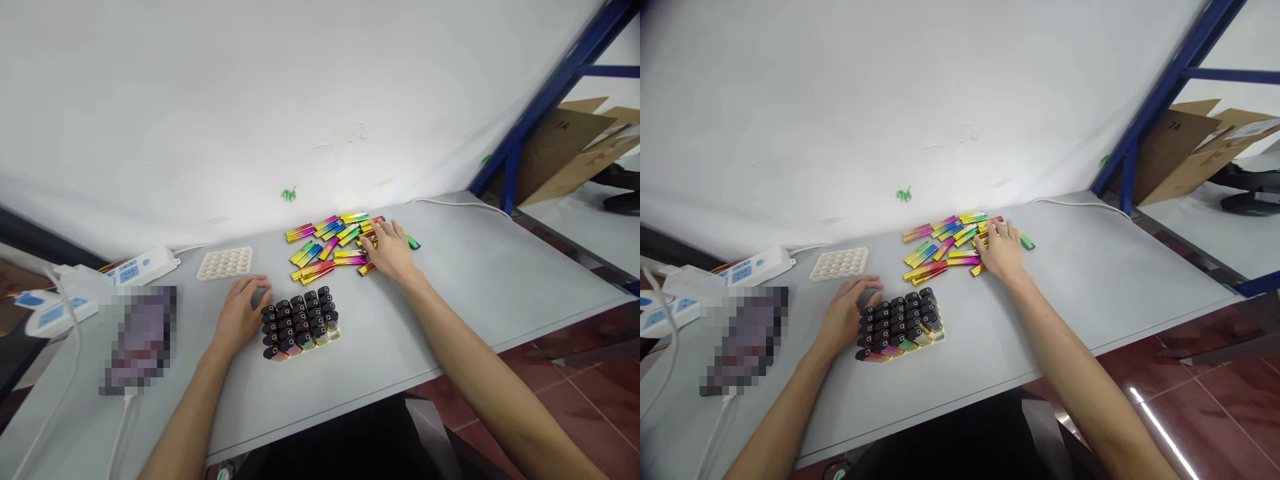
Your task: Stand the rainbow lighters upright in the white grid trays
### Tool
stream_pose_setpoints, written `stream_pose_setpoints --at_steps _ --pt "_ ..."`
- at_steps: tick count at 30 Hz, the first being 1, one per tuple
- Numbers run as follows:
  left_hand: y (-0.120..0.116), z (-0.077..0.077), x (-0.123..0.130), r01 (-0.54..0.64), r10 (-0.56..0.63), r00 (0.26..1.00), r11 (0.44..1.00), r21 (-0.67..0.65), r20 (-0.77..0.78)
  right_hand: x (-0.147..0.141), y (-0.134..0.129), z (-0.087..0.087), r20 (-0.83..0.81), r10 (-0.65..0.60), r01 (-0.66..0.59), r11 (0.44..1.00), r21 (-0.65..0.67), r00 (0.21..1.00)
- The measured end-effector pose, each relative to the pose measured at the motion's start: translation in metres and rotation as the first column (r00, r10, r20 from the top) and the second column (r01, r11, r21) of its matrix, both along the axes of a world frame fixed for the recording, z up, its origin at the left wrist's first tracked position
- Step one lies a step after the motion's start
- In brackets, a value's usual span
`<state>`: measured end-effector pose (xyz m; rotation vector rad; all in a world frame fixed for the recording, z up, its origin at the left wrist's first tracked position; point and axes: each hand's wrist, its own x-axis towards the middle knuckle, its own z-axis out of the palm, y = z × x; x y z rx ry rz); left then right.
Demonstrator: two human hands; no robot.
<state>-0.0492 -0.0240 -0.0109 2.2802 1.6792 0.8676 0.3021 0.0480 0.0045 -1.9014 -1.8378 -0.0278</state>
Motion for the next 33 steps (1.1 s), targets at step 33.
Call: stream_pose_setpoints --at_steps 33 --pt "0.001 -0.004 -0.001 0.01 -0.01 1.0 1.0 0.008 0.008 0.009 -0.001 -0.001 -0.026 -0.181 0.18 0.983 -0.014 0.983"
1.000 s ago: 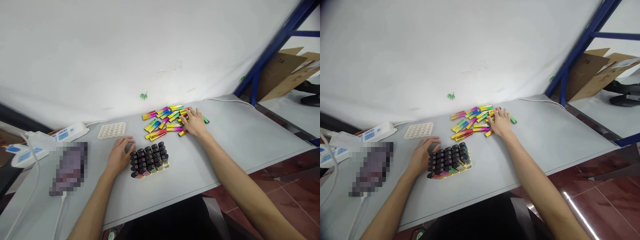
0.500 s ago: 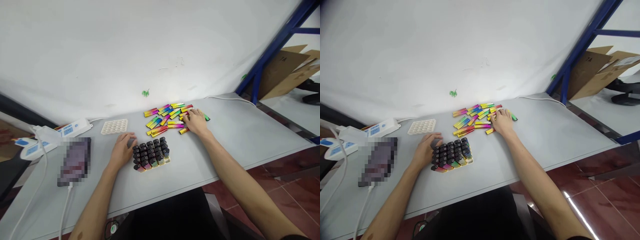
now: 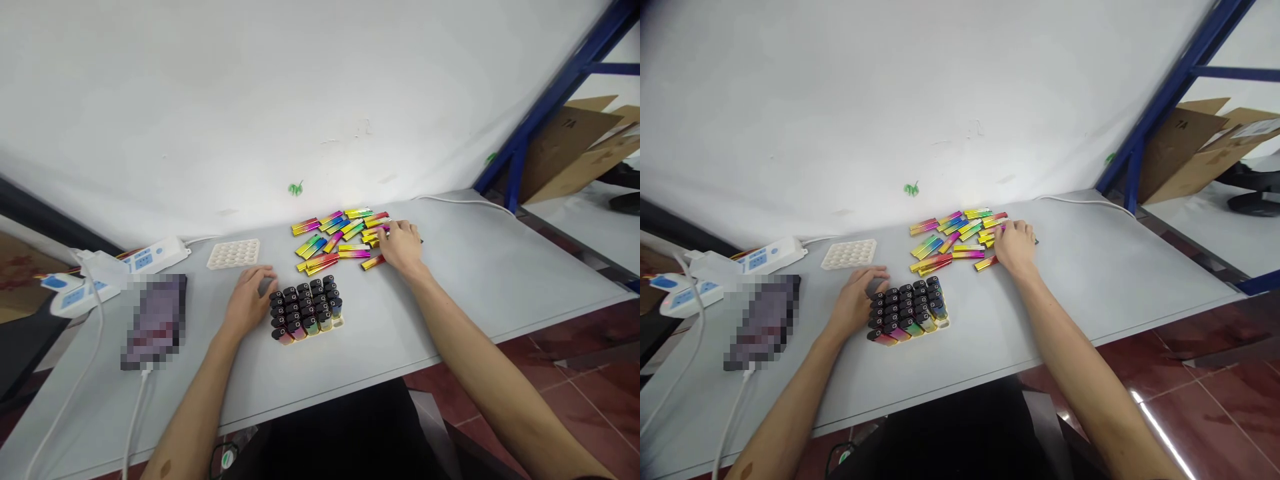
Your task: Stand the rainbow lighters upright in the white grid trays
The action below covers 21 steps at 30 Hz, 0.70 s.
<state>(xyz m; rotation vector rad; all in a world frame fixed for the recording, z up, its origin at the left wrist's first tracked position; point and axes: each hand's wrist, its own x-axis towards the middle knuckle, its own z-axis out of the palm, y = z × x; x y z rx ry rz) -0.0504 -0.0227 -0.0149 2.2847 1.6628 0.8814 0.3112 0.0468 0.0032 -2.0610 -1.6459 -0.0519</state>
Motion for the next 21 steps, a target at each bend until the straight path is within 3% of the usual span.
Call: stream_pose_setpoints --at_steps 7,21 --pt "-0.001 -0.0008 -0.0005 0.005 -0.005 1.0 1.0 0.01 -0.017 0.0087 0.0001 0.0064 -0.073 -0.096 0.102 0.99 0.092 0.993" --pt "-0.0017 0.0012 0.0008 -0.009 0.009 1.0 1.0 0.002 -0.015 0.0022 -0.0018 0.0107 -0.085 -0.048 0.06 0.987 0.146 0.995"
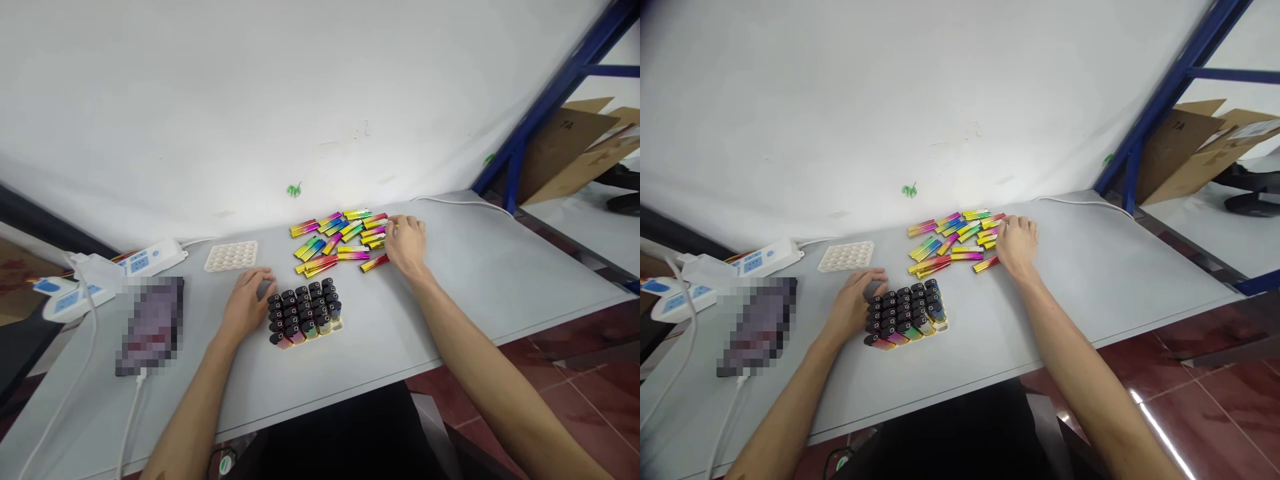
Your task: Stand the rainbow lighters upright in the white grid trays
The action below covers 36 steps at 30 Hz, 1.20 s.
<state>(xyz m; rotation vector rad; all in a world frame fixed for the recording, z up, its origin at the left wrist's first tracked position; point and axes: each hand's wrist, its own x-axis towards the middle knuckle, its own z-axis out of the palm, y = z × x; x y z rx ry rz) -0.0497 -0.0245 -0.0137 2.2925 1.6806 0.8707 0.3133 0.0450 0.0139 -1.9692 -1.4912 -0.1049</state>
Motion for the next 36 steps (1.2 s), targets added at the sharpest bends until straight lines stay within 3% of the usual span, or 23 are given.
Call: stream_pose_setpoints --at_steps 5,14,21,27,32,36 --pt "-0.001 0.002 0.001 0.0 0.001 1.0 1.0 -0.017 0.022 -0.01 -0.004 -0.001 0.035 0.161 -0.161 0.987 -0.008 0.986" --pt "-0.002 0.005 0.003 -0.003 0.004 1.0 1.0 -0.027 0.024 -0.042 -0.013 -0.004 0.088 0.439 -0.433 0.898 -0.083 0.894" --pt "-0.002 0.005 0.002 0.008 -0.008 0.999 1.0 -0.028 0.032 -0.044 -0.016 -0.007 0.103 0.477 -0.469 0.878 -0.097 0.873" --pt "-0.002 0.002 0.001 0.008 -0.007 0.999 1.0 -0.03 0.034 -0.05 -0.014 -0.008 0.154 0.447 -0.434 0.894 -0.112 0.881" --pt "-0.001 0.001 0.001 0.008 -0.008 1.0 1.0 -0.021 0.023 -0.078 -0.008 0.006 0.248 0.462 -0.444 0.887 -0.128 0.852" --pt "0.0 0.001 0.0 0.009 -0.009 1.0 1.0 -0.02 0.026 -0.102 0.009 0.024 0.247 0.514 -0.451 0.85 -0.271 0.821"
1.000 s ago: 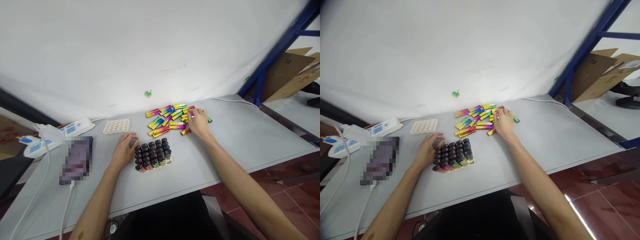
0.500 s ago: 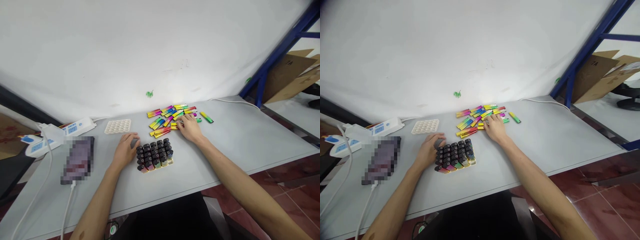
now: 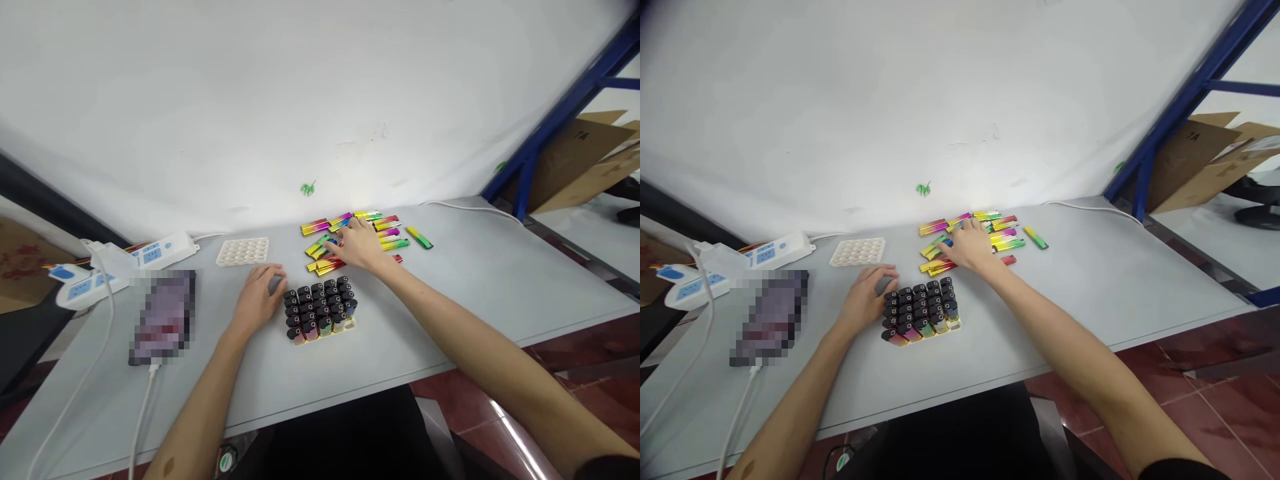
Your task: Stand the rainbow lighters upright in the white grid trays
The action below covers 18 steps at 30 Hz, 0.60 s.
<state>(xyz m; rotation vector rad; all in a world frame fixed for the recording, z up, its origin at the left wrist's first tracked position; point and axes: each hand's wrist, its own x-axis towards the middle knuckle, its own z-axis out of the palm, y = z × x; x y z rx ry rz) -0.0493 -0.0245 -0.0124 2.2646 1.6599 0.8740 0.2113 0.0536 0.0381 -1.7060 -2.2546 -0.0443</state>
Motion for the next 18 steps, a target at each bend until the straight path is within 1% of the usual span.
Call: stream_pose_setpoints --at_steps 3,5,7,9,11,13,14,15,16,17,18 --pt "0.001 0.0 0.0 0.008 -0.008 1.0 1.0 0.0 0.003 -0.013 0.012 0.009 0.08 0.019 -0.007 0.988 -0.152 0.997" --pt "0.001 0.0 0.0 0.01 -0.01 1.0 1.0 -0.004 0.004 -0.018 0.017 0.01 0.106 0.027 -0.006 0.98 -0.2 0.994" --pt "0.001 0.0 0.0 0.007 -0.007 1.0 1.0 -0.01 0.005 -0.022 0.019 0.008 0.099 0.008 0.014 0.976 -0.217 0.995" --pt "0.001 -0.001 0.0 0.004 -0.004 1.0 1.0 -0.013 0.004 -0.024 0.02 0.006 0.067 -0.025 0.039 0.974 -0.223 0.997" --pt "0.001 -0.001 -0.001 0.001 -0.001 1.0 1.0 -0.013 0.003 -0.025 0.019 0.005 -0.001 -0.072 0.07 0.974 -0.215 0.997" --pt "0.001 -0.002 -0.001 0.004 -0.004 1.0 1.0 -0.008 0.006 -0.023 0.017 0.005 -0.157 -0.134 0.093 0.965 -0.244 0.978" --pt "0.001 -0.002 -0.001 0.005 -0.005 1.0 1.0 -0.005 0.008 -0.021 0.016 0.005 -0.275 -0.162 0.084 0.958 -0.275 0.948" --pt "0.001 -0.003 -0.001 0.008 -0.008 1.0 1.0 -0.001 0.009 -0.019 0.014 0.006 -0.415 -0.183 0.052 0.951 -0.306 0.891" --pt "0.001 -0.003 -0.001 0.01 -0.01 1.0 1.0 0.001 0.009 -0.015 0.013 0.006 -0.563 -0.192 -0.002 0.946 -0.325 0.804" --pt "0.001 -0.003 -0.001 0.012 -0.012 1.0 1.0 0.004 0.01 -0.01 0.01 0.006 -0.701 -0.192 -0.066 0.944 -0.324 0.686" --pt "0.001 -0.003 -0.001 0.013 -0.013 1.0 1.0 0.006 0.011 -0.005 0.008 0.006 -0.814 -0.187 -0.127 0.945 -0.302 0.55"
